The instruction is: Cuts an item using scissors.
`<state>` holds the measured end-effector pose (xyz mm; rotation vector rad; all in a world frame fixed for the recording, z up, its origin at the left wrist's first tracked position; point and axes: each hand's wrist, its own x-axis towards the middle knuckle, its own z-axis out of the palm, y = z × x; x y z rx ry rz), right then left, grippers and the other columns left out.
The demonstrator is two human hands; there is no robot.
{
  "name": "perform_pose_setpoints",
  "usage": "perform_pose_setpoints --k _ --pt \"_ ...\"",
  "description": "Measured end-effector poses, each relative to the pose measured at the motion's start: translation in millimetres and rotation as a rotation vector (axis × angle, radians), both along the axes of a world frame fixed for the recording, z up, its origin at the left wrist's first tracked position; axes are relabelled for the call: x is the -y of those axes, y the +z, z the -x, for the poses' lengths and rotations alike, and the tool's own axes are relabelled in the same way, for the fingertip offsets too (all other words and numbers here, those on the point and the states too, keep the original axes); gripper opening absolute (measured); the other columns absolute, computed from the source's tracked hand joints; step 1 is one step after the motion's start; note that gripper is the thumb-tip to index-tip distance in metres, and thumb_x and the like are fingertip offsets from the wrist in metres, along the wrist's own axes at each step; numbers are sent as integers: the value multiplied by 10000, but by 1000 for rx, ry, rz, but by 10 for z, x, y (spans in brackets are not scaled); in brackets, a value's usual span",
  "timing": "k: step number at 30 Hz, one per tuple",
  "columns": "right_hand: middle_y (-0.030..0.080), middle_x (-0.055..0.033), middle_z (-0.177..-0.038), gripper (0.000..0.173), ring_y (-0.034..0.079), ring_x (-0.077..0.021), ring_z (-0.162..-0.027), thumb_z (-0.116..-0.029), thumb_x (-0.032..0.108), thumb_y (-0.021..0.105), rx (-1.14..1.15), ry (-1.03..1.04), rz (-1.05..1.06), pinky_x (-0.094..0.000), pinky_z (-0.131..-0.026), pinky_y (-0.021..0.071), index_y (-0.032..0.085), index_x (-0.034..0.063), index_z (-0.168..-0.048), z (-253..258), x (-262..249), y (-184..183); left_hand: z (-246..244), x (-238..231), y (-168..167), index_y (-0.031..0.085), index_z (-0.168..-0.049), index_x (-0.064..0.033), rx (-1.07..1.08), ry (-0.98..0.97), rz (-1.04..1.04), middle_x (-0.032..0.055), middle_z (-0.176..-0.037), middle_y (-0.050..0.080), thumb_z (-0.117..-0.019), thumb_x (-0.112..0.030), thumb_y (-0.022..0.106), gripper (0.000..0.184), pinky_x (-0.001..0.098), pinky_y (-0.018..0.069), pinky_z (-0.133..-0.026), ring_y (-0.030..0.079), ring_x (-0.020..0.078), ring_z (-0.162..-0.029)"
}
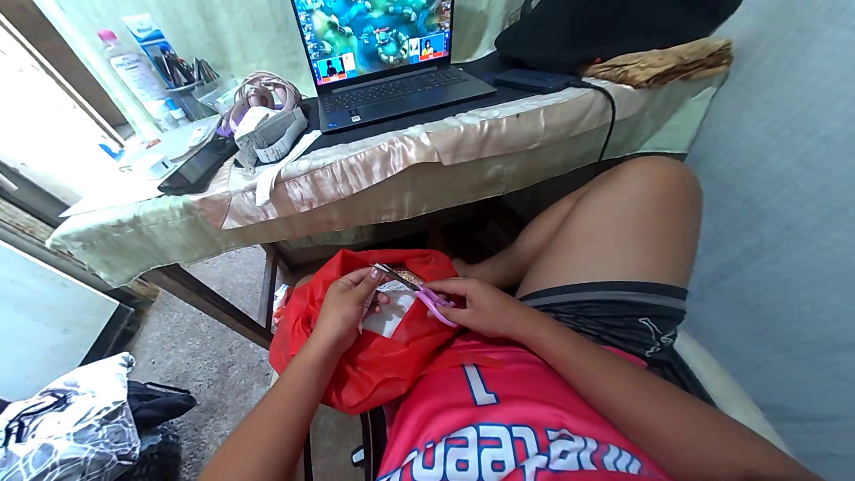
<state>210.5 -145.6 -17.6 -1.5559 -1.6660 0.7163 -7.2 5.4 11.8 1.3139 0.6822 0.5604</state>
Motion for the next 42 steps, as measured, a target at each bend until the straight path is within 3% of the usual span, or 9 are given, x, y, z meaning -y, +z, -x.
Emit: perform_pose_setpoints --k 10,16,30,37,42 --pt "718 -27 -1158 366 673 -61 -1003 -1037 228 582 39 -10 22 -262 -930 549 639 130 -1385 -19 -13 5 0 2 -14 681 -1201 -1 6 -1 1 123 -1091 747 -1079 -200 534 276 239 555 -605 684 129 -705" --pt "699 -30 -1209 428 658 -59 -1055 -1003 330 641 6 4 28 -261 -949 541 637 132 -1382 -2 -2 24 1 -6 -15 686 -1187 -1 5 -5 6 128 -1046 737 -1075 -203 544 272 249 559 -604 674 137 -699" --pt "723 -15 -1123 358 677 -57 -964 -1036 239 586 56 -23 51 -260 -897 557 642 136 -1375 -14 -25 26 4 -8 -3 677 -1212 -6 -6 -11 6 122 -1104 745 -1083 -207 526 282 240 553 -600 685 132 -707" --pt "700 -38 -1216 431 657 -67 -1066 -1007 325 631 55 7 30 -273 -971 531 631 139 -1395 -10 -5 48 4 -17 -8 673 -1201 -1 -14 -8 25 128 -1064 736 -1085 -198 520 275 249 561 -596 680 140 -695" --pt "702 -28 -1209 421 657 -72 -1060 -1013 322 623 68 -5 39 -282 -968 532 630 158 -1401 -10 -10 14 2 -17 -14 681 -1197 -6 -21 -9 26 125 -1073 740 -1080 -205 531 275 251 562 -596 684 139 -697"
